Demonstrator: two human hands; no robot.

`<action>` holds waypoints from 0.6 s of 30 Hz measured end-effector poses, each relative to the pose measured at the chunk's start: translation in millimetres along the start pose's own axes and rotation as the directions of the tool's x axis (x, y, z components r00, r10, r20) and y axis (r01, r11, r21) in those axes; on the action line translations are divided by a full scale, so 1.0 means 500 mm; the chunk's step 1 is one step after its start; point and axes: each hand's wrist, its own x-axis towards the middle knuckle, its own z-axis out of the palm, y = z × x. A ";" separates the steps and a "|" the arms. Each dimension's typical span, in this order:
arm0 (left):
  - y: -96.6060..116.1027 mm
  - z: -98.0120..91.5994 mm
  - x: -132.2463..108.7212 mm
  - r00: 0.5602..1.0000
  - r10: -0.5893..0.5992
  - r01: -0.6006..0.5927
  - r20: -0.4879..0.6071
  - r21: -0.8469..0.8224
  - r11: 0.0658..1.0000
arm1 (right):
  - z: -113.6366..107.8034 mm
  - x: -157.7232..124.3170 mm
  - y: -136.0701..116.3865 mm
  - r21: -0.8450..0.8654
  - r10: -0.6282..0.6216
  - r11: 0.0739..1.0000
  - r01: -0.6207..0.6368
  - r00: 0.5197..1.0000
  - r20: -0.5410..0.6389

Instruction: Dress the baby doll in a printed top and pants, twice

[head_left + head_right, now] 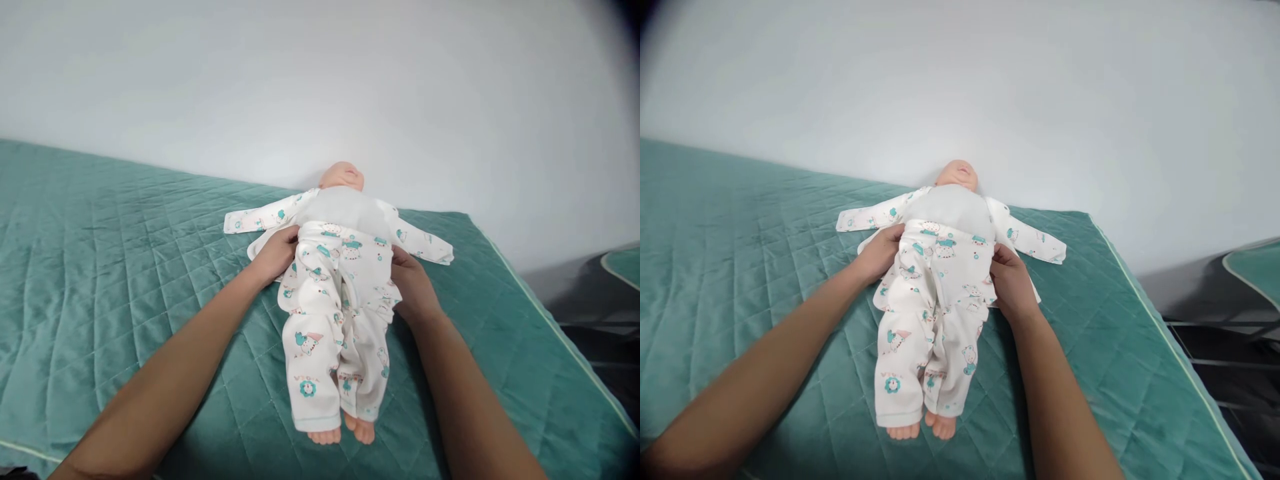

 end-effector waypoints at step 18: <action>0.017 0.003 -0.006 0.999 0.038 -0.037 -0.001 0.235 0.971 | -0.020 0.021 0.034 -0.311 -0.159 0.940 0.138 0.986 -0.043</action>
